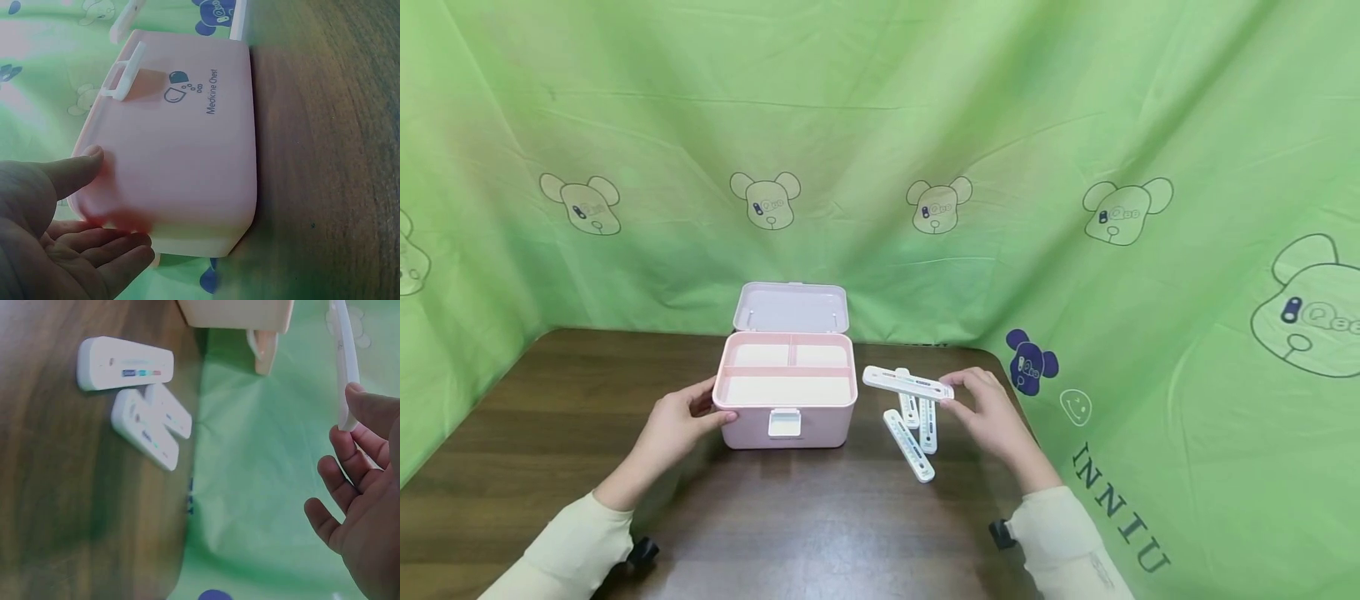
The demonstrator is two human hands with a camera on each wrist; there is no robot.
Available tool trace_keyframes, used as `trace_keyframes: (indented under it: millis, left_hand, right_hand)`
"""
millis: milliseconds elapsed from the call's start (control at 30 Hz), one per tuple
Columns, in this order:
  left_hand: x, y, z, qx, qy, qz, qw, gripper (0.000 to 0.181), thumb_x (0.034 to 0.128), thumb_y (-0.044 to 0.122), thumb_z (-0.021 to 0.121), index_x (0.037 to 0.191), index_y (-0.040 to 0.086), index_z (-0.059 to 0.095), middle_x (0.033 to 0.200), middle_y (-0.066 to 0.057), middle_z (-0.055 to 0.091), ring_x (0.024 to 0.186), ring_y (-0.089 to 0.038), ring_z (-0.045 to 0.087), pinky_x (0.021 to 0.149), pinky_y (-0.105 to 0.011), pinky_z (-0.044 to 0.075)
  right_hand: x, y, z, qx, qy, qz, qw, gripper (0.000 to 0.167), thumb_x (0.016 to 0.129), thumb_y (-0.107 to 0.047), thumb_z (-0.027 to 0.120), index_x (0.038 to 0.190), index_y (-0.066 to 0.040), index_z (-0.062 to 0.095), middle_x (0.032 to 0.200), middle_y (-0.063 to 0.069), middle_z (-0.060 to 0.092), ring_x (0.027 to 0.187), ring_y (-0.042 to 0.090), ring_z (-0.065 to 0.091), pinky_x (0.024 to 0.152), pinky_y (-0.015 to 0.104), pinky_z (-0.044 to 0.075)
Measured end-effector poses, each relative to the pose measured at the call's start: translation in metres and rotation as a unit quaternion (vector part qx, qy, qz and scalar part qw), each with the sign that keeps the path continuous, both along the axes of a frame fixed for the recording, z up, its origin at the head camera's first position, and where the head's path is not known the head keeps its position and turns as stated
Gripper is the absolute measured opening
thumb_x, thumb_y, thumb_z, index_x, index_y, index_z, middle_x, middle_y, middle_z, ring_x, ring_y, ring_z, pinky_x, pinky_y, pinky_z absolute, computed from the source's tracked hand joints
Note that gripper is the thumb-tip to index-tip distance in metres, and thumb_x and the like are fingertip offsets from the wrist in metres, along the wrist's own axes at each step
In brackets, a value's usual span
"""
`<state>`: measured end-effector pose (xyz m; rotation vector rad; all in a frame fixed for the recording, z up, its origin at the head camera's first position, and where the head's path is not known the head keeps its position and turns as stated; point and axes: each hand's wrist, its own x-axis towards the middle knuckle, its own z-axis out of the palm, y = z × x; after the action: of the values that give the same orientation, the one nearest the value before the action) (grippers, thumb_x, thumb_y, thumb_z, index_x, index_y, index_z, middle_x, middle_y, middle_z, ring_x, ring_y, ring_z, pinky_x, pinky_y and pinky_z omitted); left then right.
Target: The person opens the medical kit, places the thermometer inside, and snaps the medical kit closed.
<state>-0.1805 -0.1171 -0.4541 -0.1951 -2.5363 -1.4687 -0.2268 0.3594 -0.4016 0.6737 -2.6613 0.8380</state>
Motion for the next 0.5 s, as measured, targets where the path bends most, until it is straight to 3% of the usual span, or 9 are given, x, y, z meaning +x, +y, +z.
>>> trace_keyframes:
  millis: [233, 500]
  left_hand:
    - [0.001, 0.001, 0.001, -0.005, 0.001, 0.001, 1.0, 0.071, 0.0839, 0.023, 0.087, 0.145, 0.002, 0.057, 0.131, -0.017, 0.069, 0.116, -0.031, 0.069, 0.093, -0.043, 0.059]
    - [0.0, 0.001, 0.0, -0.005, 0.003, 0.002, 1.0, 0.07, 0.0839, 0.023, 0.087, 0.144, 0.002, 0.058, 0.129, -0.017, 0.07, 0.114, -0.03, 0.071, 0.092, -0.042, 0.06]
  right_hand:
    - [-0.007, -0.018, 0.017, 0.021, -0.008, 0.043, 0.9988, 0.028, 0.089, -0.01, 0.079, 0.116, -0.011, 0.071, 0.114, 0.002, 0.068, 0.118, 0.026, 0.055, 0.103, 0.05, 0.042]
    - [-0.015, -0.043, 0.025, 0.035, -0.025, 0.08, 0.9958, 0.025, 0.09, -0.013, 0.079, 0.113, -0.011, 0.071, 0.117, 0.003, 0.068, 0.118, 0.027, 0.056, 0.104, 0.05, 0.043]
